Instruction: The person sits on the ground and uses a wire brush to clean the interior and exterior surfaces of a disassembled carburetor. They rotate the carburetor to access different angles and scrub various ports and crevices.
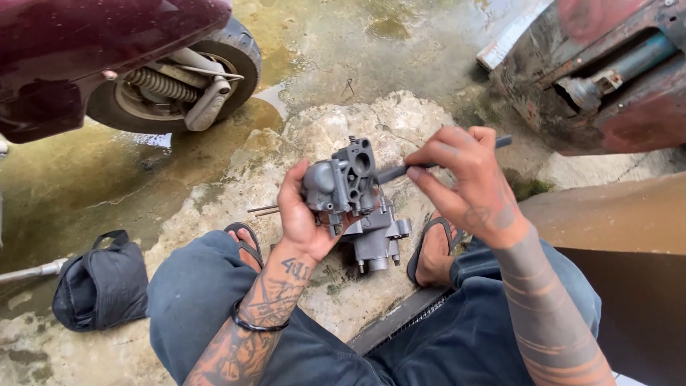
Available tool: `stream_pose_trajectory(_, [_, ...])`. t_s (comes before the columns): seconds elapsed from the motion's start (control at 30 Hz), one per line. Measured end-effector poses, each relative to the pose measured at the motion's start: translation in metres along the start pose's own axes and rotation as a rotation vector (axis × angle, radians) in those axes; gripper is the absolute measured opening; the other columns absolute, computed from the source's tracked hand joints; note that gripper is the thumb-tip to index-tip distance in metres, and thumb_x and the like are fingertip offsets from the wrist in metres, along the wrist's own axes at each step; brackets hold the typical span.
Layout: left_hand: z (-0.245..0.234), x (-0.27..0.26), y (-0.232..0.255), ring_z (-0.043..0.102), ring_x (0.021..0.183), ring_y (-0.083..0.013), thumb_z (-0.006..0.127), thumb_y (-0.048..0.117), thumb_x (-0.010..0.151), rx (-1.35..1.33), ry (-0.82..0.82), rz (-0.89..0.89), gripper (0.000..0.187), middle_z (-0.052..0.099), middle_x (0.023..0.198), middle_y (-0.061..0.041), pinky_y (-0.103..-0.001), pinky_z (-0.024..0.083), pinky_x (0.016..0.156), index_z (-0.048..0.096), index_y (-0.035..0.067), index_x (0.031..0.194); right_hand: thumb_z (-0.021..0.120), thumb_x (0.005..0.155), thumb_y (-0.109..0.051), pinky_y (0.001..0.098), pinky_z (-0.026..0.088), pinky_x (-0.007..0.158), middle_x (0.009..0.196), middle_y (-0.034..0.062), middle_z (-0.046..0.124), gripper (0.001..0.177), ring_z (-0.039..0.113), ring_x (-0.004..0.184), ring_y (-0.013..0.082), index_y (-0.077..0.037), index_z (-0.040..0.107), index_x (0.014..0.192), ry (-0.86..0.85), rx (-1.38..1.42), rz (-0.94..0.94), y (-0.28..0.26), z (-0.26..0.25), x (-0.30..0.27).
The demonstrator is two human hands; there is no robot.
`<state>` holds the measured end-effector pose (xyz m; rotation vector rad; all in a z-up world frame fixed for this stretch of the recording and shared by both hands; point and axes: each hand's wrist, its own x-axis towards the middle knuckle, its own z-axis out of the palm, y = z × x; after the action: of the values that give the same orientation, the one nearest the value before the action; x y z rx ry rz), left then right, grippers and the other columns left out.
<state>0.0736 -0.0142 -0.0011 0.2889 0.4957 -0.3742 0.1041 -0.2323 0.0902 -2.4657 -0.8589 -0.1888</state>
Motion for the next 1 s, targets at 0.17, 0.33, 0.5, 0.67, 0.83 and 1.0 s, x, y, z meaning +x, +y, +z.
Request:
stream_pose_trajectory(0.17, [0.007, 0.003, 0.000, 0.070, 0.096, -0.0455, 0.056, 0.052, 0.086, 0.030, 0.014, 0.015, 0.061, 0.073, 0.108, -0.025, -0.064, 0.057, 0.082, 0.070, -0.002, 0.111, 0.064, 0.099, -0.027, 0.0358, 0.025, 0.089, 0.092, -0.0009, 0.062, 0.016, 0.056, 0.087, 0.0155, -0.014, 0.073, 0.103, -0.071, 0.134, -0.055, -0.011, 0.007, 0.007])
stream_pose_trajectory(0.33, [-0.010, 0.022, 0.001, 0.071, 0.098, -0.0506, 0.067, 0.055, 0.079, -0.049, 0.017, -0.075, 0.070, 0.072, 0.111, -0.031, -0.068, 0.058, 0.083, 0.069, -0.002, 0.120, 0.074, 0.096, -0.027, 0.0317, 0.032, 0.094, 0.086, -0.0014, 0.065, 0.009, 0.066, 0.086, 0.0162, -0.020, 0.074, 0.100, 0.074, 0.040, 0.000, 0.013, 0.014, 0.006])
stream_pose_trajectory(0.5, [-0.025, 0.034, 0.006, 0.070, 0.102, -0.0492, 0.067, 0.048, 0.081, -0.049, 0.077, -0.048, 0.060, 0.072, 0.114, -0.028, -0.067, 0.057, 0.091, 0.069, 0.001, 0.117, 0.062, 0.099, -0.027, 0.0390, 0.038, 0.091, 0.077, 0.0070, 0.066, 0.022, 0.065, 0.078, 0.0222, -0.012, 0.078, 0.093, -0.015, 0.330, -0.055, -0.017, 0.020, 0.013])
stream_pose_trajectory(0.67, [-0.010, 0.020, 0.011, 0.071, 0.097, -0.0491, 0.067, 0.053, 0.080, -0.016, 0.049, -0.087, 0.066, 0.072, 0.111, -0.029, -0.066, 0.060, 0.081, 0.069, -0.003, 0.116, 0.063, 0.099, -0.031, 0.0357, 0.036, 0.088, 0.076, 0.0037, 0.063, 0.022, 0.063, 0.077, 0.0195, -0.013, 0.076, 0.094, 0.035, 0.137, -0.009, 0.015, 0.019, 0.011])
stream_pose_trajectory(0.83, [-0.017, 0.031, 0.012, 0.071, 0.091, -0.0499, 0.069, 0.050, 0.080, -0.048, 0.085, -0.081, 0.060, 0.073, 0.105, -0.028, -0.068, 0.059, 0.081, 0.070, -0.001, 0.112, 0.064, 0.098, -0.030, 0.0368, 0.039, 0.092, 0.080, 0.0045, 0.064, 0.021, 0.066, 0.080, 0.0218, -0.014, 0.077, 0.098, -0.011, 0.219, -0.039, -0.008, 0.024, 0.008])
stream_pose_trajectory(1.0, [-0.018, 0.022, 0.000, 0.074, 0.091, -0.0439, 0.069, 0.054, 0.080, -0.029, 0.069, -0.115, 0.062, 0.074, 0.103, -0.025, -0.064, 0.060, 0.082, 0.071, 0.001, 0.113, 0.070, 0.096, -0.031, 0.0322, 0.037, 0.096, 0.089, -0.0005, 0.066, 0.016, 0.066, 0.088, 0.0171, -0.020, 0.074, 0.106, -0.003, 0.071, -0.036, 0.014, 0.016, 0.006])
